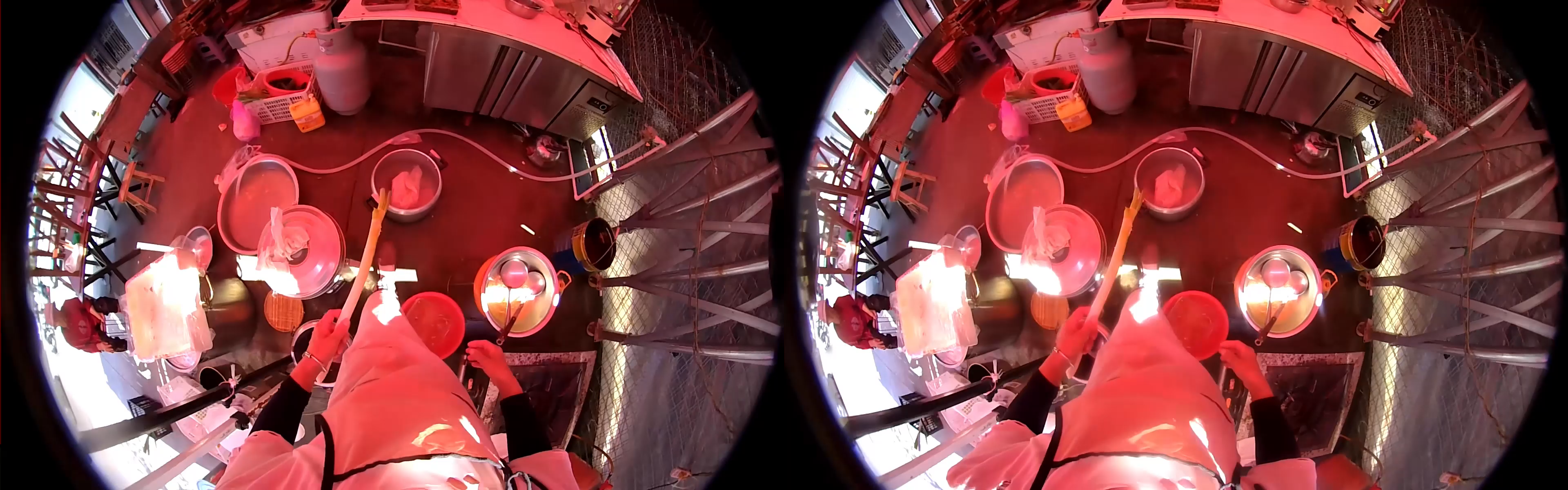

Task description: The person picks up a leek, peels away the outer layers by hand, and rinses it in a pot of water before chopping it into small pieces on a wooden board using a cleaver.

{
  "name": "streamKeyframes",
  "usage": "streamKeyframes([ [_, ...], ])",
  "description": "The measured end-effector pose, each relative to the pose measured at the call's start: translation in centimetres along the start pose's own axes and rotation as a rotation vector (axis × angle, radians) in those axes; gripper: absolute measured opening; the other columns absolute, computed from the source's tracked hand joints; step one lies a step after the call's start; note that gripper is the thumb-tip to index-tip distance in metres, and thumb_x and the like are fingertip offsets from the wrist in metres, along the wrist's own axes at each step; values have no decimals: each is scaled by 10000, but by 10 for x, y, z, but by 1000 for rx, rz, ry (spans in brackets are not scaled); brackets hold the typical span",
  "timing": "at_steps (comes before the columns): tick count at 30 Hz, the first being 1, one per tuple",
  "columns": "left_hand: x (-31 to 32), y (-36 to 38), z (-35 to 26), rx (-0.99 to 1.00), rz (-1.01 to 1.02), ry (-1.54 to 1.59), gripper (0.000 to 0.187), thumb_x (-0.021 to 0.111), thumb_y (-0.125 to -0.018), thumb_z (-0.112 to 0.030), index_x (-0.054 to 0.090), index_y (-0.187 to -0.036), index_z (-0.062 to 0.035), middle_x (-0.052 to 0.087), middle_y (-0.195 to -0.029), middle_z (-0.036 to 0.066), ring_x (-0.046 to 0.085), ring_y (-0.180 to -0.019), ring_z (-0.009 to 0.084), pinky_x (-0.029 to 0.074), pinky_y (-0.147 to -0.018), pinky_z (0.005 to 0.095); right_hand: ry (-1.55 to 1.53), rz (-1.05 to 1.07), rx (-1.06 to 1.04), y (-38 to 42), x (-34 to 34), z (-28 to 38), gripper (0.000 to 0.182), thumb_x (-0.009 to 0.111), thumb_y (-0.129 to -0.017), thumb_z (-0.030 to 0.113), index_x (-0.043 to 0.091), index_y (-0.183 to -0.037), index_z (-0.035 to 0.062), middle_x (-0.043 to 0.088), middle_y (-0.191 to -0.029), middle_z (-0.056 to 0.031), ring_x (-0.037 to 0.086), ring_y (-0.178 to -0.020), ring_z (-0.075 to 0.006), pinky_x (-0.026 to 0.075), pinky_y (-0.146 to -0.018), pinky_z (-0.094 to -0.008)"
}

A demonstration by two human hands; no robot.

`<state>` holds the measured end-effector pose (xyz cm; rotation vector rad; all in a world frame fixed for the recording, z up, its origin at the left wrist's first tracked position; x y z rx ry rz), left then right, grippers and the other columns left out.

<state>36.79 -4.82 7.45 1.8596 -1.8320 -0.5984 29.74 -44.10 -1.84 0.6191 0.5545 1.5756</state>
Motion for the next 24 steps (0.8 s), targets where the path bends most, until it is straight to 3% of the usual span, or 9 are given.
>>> streamKeyframes([
  [3, 2, -83, -21, -107, 28, -42, 213, 540, -911, -250, 502, -1050, -94, 477, -559, -23, 399, -383, 61, 311, -345, 215, 6, 130, -35, -90, 27, 64, 221, 564, -893, 124, 569, -1103, 57, 616, -1000, -22, 584, -901, -109, 480, -737, -251],
  [6, 9, -168, -47, -218, 86, -120, 225, 484, -927, -247, 477, -1081, -83, 473, -592, 1, 412, -389, 76, 332, -353, 232, 78, 112, -100, -175, 58, 105, 221, 565, -895, 139, 572, -1096, 48, 611, -1000, -38, 581, -905, -116, 486, -754, -259],
  [7, 10, -191, -57, -238, 87, -110, 225, 484, -927, -247, 477, -1081, -83, 473, -592, 1, 412, -389, 76, 332, -353, 232, -2, 134, 87, -193, 74, 124, 221, 550, -904, 150, 574, -1097, 46, 609, -997, -41, 580, -899, -116, 489, -750, -256],
  [9, 16, -241, -61, -351, 83, -128, 223, 459, -927, -235, 476, -1091, -84, 474, -598, 4, 426, -406, 82, 347, -361, 246, 45, 182, 139, -229, 100, 171, 228, 525, -916, 158, 572, -1102, 35, 609, -987, -49, 578, -894, -122, 500, -745, -269],
  [10, 20, -262, -66, -303, 118, -130, 226, 440, -925, -221, 477, -1103, -89, 487, -613, 6, 435, -416, 89, 358, -371, 256, 48, 188, 168, -250, 103, 178, 228, 525, -916, 158, 572, -1102, 35, 609, -987, -49, 578, -894, -122, 500, -745, -269],
  [14, 40, -344, -51, -308, 114, -135, 228, 439, -921, -211, 478, -1106, -83, 495, -627, 10, 454, -431, 95, 379, -384, 261, -66, 227, 198, -331, 116, 184, 258, 508, -925, 174, 554, -1133, 29, 603, -1013, -64, 576, -890, -134, 514, -737, -295],
  [16, 51, -379, -40, -145, 86, -159, 223, 445, -920, -208, 480, -1102, -85, 495, -630, 8, 473, -444, 98, 402, -396, 268, -140, 132, 329, -358, 117, 217, 280, 500, -932, 200, 541, -1162, 45, 585, -1066, -75, 574, -911, -146, 510, -740, -292],
  [20, 79, -440, -31, -269, 48, -218, 224, 452, -919, -213, 482, -1111, -102, 498, -638, 4, 488, -454, 105, 418, -403, 277, -150, 143, 268, -463, 98, 206, 277, 493, -935, 206, 545, -1163, 57, 579, -1093, -68, 570, -931, -155, 499, -765, -291],
  [24, 95, -488, 16, -412, -4, -91, 237, 456, -915, -224, 479, -1127, -120, 494, -624, 3, 480, -433, 111, 422, -388, 277, -12, -20, 145, -576, 74, 158, 297, 525, -910, 208, 546, -1167, 61, 580, -1114, -50, 575, -944, -162, 486, -792, -308],
])
Point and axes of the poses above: each hand's wrist, its own y-axis away from the middle knuckle, its own x-axis out of the palm, z = x × y, the point moved 5 cm from there along -y, towards the middle knuckle
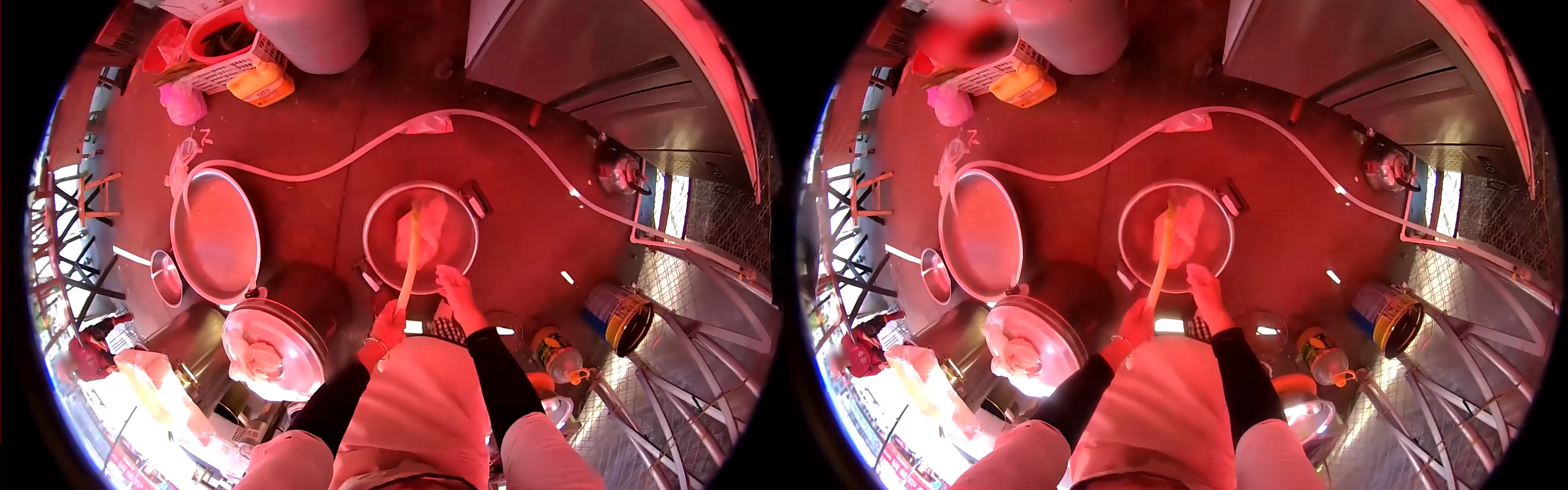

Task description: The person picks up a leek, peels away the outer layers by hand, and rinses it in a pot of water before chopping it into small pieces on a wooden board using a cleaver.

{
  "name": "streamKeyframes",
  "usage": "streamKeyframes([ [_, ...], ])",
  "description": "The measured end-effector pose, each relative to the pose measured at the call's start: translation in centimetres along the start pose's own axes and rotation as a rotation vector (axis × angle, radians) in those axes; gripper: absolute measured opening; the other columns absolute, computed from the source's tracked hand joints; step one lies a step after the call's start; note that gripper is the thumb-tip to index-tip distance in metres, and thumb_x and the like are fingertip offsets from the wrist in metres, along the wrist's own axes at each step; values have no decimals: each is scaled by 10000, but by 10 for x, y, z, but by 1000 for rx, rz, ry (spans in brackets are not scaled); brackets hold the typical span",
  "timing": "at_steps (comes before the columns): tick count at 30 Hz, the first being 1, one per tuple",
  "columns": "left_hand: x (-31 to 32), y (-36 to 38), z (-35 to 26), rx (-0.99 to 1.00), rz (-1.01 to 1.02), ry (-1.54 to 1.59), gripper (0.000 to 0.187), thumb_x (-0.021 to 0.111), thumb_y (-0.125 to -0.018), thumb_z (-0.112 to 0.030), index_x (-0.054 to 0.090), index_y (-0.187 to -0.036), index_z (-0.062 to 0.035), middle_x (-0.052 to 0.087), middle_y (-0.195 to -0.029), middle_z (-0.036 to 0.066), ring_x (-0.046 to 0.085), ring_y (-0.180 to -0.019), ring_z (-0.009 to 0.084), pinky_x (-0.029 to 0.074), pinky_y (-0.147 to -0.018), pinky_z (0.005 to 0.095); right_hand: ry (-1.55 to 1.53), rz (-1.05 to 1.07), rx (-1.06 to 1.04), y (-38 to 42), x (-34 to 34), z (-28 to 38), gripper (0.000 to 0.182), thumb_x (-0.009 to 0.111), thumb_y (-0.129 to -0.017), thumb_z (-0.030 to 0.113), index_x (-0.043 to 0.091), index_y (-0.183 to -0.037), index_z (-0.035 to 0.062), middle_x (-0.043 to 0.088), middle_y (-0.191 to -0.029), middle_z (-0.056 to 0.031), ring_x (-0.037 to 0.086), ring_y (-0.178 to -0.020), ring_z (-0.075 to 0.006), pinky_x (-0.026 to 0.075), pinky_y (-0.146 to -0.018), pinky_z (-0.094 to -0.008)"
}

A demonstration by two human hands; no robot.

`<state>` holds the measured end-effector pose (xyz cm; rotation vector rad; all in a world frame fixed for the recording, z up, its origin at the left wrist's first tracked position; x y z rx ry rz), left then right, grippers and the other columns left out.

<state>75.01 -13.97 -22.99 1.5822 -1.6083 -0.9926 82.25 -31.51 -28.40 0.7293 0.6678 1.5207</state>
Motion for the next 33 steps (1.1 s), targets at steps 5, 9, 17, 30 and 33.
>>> streamKeyframes([
  [5, 22, -96, 48, 147, -89, 18, 264, 479, -907, -259, 532, -1111, -100, 531, -649, 26, 570, -580, 128, 458, -530, 274, 657, -202, -415, -152, -13, -29, 349, 540, -884, 201, 514, -1190, 35, 575, -1112, -78, 572, -953, -185, 480, -798, -333],
  [9, 49, -144, 70, 151, -90, -32, 230, 487, -898, -215, 550, -1036, -42, 574, -673, 112, 585, -613, 224, 446, -564, 346, 718, -542, -609, -207, -7, -90, 383, 540, -871, 229, 482, -1170, -4, 577, -1077, -138, 575, -942, -271, 469, -803, -372],
  [17, 38, -61, 26, 310, -57, -410, 335, 445, -922, -217, 446, -1225, -72, 608, -738, 222, 580, -628, 396, 466, -549, 454, 439, -205, -163, -226, -3, -90, 269, 530, -877, 256, 582, -1000, 23, 585, -887, -97, 564, -863, -239, 460, -751, -333],
  [30, 34, -59, 52, -502, 276, 682, 286, 511, -918, -336, 514, -1140, -156, 393, -650, -87, 342, -488, 29, 258, -409, 174, -270, -91, 40, -207, 51, -132, 229, 571, -879, 208, 533, -1082, 108, 494, -717, 16, 488, -559, -91, 404, -460, -234],
  [33, 19, -53, 52, 172, 63, -98, 297, 454, -933, -240, 486, -1186, -87, 520, -660, 120, 522, -520, 258, 412, -458, 360, -317, 223, 237, -227, 19, -98, 197, 501, -906, 271, 557, -939, 85, 503, -670, -19, 517, -543, -123, 430, -468, -267],
])
Point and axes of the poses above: each hand's wrist, its own y-axis away from the middle knuckle, its own x-axis out of the palm, z = x × y, the point moved 5 cm from there along -y, towards the middle knuckle
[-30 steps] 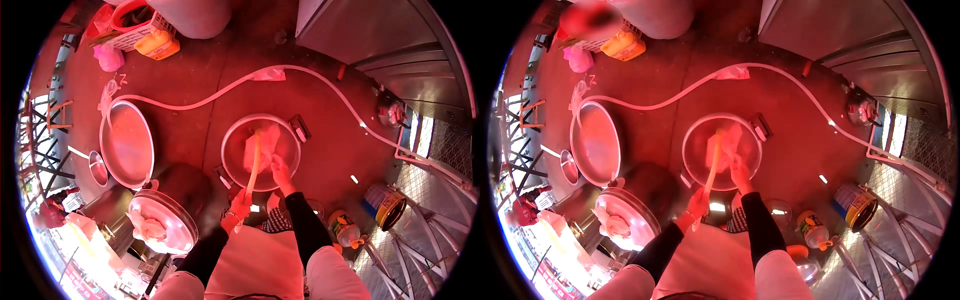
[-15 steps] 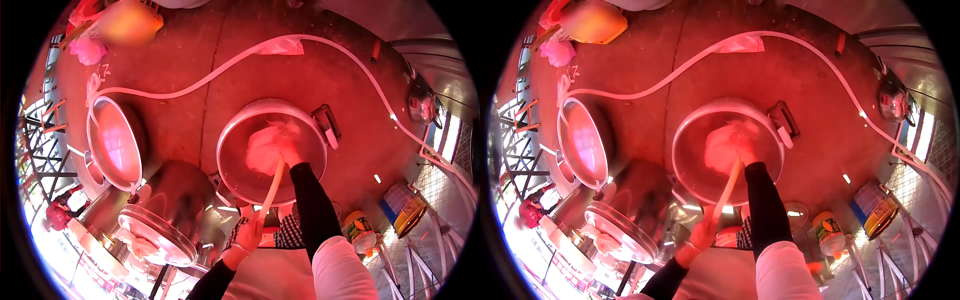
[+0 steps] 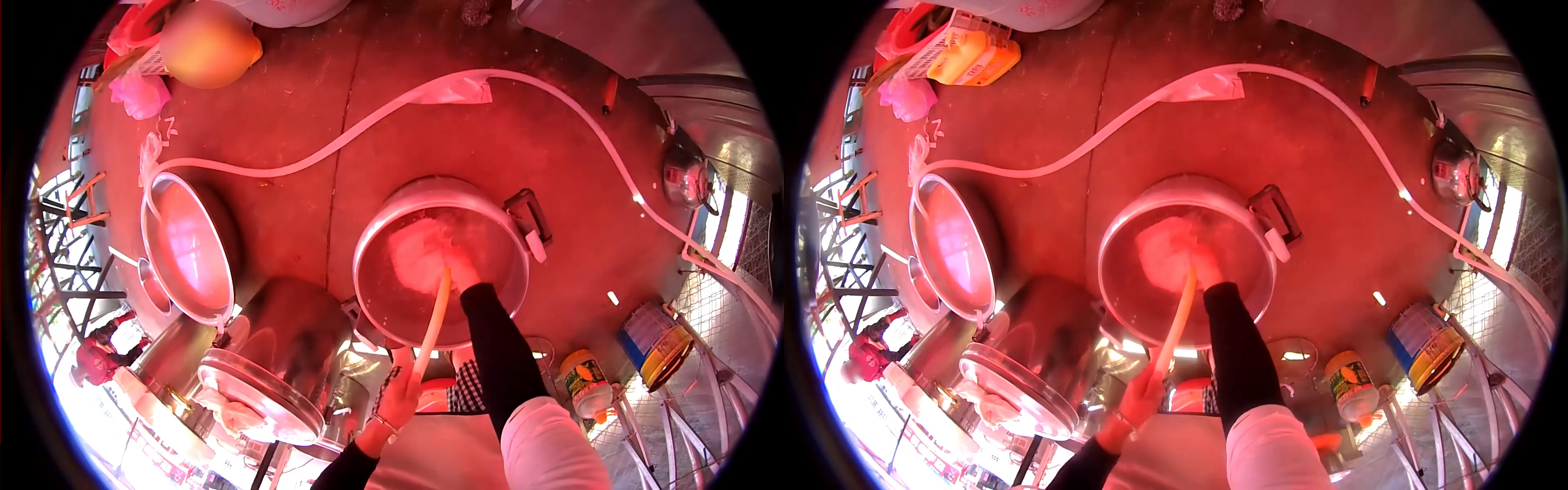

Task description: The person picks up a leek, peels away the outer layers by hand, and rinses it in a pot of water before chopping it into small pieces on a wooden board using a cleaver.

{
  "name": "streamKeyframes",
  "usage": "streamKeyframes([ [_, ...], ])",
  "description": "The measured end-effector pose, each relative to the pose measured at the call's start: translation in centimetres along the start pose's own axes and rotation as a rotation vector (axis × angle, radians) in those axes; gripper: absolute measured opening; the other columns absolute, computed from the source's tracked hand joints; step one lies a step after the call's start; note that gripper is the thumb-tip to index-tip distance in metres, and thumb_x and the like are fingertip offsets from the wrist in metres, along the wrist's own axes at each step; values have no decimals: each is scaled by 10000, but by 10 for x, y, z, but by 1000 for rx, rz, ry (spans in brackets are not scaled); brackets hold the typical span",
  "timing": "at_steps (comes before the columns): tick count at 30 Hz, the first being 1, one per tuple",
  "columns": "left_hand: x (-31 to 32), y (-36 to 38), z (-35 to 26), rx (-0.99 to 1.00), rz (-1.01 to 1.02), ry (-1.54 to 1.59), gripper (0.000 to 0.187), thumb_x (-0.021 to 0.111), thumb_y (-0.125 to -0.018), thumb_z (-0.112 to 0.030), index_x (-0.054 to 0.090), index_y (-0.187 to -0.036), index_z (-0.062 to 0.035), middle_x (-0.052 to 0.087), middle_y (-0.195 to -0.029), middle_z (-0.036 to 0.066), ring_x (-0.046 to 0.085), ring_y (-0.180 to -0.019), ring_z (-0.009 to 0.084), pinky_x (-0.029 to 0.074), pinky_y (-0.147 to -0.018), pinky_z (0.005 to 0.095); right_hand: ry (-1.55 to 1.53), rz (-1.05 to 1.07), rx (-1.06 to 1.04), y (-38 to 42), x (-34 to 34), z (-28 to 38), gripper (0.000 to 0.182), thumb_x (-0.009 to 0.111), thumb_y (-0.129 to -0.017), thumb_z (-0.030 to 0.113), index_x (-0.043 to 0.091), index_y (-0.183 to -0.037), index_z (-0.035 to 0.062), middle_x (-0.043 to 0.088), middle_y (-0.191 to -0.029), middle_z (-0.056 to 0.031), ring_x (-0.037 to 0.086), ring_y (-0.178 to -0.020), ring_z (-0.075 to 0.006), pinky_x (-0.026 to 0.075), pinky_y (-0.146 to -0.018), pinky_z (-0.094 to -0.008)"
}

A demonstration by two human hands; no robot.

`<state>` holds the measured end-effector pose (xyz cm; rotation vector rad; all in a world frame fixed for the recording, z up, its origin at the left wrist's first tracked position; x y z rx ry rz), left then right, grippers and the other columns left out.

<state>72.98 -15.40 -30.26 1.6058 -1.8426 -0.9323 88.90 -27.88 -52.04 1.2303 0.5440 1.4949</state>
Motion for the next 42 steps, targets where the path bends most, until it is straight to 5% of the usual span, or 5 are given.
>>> streamKeyframes([
  [7, -14, -5, -28, -39, -165, -381, 279, 462, -902, -213, 491, -1121, -42, 589, -743, 266, 571, -741, 462, 468, -604, 509, 553, -131, 61, -53, -53, -60, 303, 482, -899, 332, 565, -891, 40, 571, -694, -101, 578, -591, -251, 484, -534, -347],
  [12, -1, -33, -7, -766, 138, 982, 284, 479, -932, -277, 532, -1009, -9, 427, -544, -17, 416, -487, 77, 360, -442, 256, 36, -436, -253, -1, 6, -33, 312, 525, -878, 234, 537, -1119, 35, 577, -931, -125, 568, -873, -214, 485, -721, -287],
  [19, -24, 7, -52, -128, -12, -171, 313, 455, -917, -209, 478, -1187, -53, 587, -758, 227, 576, -705, 427, 468, -592, 420, 147, -358, -289, -22, -16, 16, 227, 467, -916, 192, 572, -1076, 70, 592, -945, -55, 563, -852, -161, 501, -687, -316],
  [27, -25, -44, -16, -164, -10, -6, 319, 446, -929, -192, 497, -1206, -41, 480, -628, 60, 467, -562, 127, 416, -535, 265, 11, -222, -127, 2, 21, 19, 207, 540, -896, 309, 545, -840, 110, 491, -700, 15, 473, -574, -109, 418, -496, -269],
  [42, -119, 92, -139, 143, -20, -1045, 442, 597, -799, -169, 512, -1233, -161, 548, -732, 76, 588, -616, 299, 468, -485, 418, -284, -26, -6, 181, 65, 96, 188, 529, -915, 209, 584, -1018, 62, 614, -1057, -116, 592, -1020, -277, 505, -854, -425],
])
Point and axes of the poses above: each hand's wrist, its own y-axis away from the middle knuckle, its own x-axis out of the palm, z = x × y, the point moved 5 cm from there along -y, towards the middle knuckle
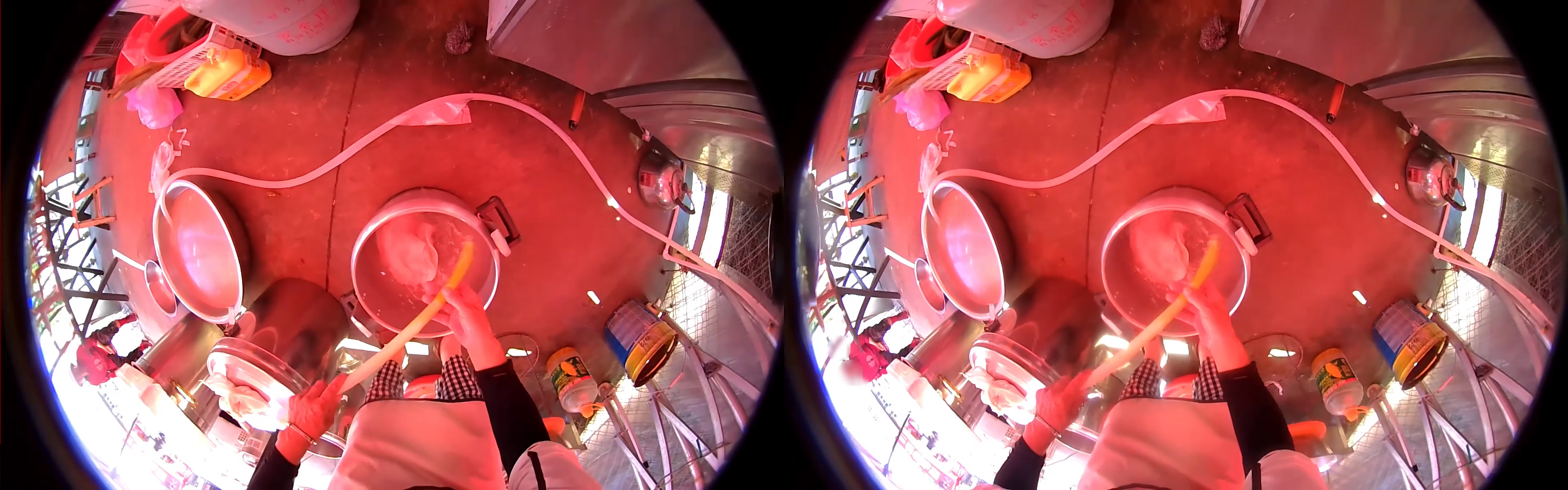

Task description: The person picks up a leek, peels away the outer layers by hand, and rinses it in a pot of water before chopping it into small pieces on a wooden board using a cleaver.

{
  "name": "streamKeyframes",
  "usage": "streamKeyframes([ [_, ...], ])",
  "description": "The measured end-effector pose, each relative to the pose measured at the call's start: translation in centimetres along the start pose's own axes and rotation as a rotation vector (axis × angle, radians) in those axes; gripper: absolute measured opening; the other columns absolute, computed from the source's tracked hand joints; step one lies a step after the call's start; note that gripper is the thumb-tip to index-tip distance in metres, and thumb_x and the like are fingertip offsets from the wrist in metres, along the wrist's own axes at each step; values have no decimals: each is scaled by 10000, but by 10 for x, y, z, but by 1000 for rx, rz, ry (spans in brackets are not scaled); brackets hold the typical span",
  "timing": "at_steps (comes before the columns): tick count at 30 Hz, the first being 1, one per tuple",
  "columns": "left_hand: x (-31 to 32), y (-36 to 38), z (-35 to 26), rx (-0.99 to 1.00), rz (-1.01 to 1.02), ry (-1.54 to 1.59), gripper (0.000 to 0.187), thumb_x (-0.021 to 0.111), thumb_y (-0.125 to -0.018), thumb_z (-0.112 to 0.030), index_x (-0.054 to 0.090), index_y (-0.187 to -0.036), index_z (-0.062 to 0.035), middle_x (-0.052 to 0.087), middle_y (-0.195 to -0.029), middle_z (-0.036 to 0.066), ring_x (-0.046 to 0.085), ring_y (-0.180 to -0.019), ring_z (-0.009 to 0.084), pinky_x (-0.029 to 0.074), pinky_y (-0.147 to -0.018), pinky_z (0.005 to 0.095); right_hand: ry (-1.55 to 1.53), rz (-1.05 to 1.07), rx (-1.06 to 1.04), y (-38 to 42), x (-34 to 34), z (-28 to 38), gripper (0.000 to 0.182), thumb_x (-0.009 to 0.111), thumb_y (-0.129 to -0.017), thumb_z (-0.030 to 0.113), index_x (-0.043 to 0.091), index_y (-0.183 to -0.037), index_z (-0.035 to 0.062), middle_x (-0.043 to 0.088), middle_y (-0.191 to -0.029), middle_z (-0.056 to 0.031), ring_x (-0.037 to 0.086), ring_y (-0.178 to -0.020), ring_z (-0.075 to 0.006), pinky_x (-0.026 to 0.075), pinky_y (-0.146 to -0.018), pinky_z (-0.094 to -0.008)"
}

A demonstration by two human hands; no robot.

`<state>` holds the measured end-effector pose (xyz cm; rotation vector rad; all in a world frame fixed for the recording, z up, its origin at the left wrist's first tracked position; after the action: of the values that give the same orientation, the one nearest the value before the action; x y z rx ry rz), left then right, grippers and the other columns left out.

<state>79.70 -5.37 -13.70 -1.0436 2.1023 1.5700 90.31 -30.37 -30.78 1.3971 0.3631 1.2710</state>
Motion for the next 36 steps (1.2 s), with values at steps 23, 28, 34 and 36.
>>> streamKeyframes([
  [23, 228, -337, -40, -274, -247, 1925, 522, 620, -830, -312, 466, -1215, 5, 567, -1112, 95, 540, -992, 174, 468, -824, 345, -80, -442, -610, -28, -53, -22, 277, 481, -939, 195, 490, -1172, 45, 505, -1231, -128, 505, -1127, -197, 452, -929, -337],
  [28, 287, -329, -66, -655, -149, 1424, 588, 670, -769, -381, 500, -1166, 19, 597, -1001, 136, 580, -874, 215, 488, -756, 336, -87, -461, -327, -29, -51, -47, 296, 462, -933, 254, 530, -1132, 46, 571, -1130, -64, 548, -1030, -161, 460, -867, -312],
  [34, 275, -414, 8, -671, -413, 924, 378, 507, -858, -339, 601, -944, 16, 640, -914, 175, 632, -803, 298, 495, -682, 387, 13, -399, -486, 36, -52, -18, 254, 475, -924, 208, 531, -1101, 35, 496, -1258, -143, 479, -1181, -242, 399, -1007, -415],
  [36, 275, -419, 33, -619, -446, 861, 437, 488, -863, -370, 610, -933, 43, 646, -914, 215, 640, -791, 336, 498, -687, 410, 107, -382, -497, 29, -48, -15, 240, 471, -928, 169, 513, -1118, 28, 478, -1276, -150, 475, -1182, -248, 397, -1008, -415],
])
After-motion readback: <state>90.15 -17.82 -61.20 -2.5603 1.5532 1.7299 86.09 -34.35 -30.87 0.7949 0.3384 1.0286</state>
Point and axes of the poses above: each hand's wrist, its own y-axis away from the middle knuckle, its own x-axis out of the palm, z = x × y, the point moved 5 cm from there along -y, towards the middle knuckle
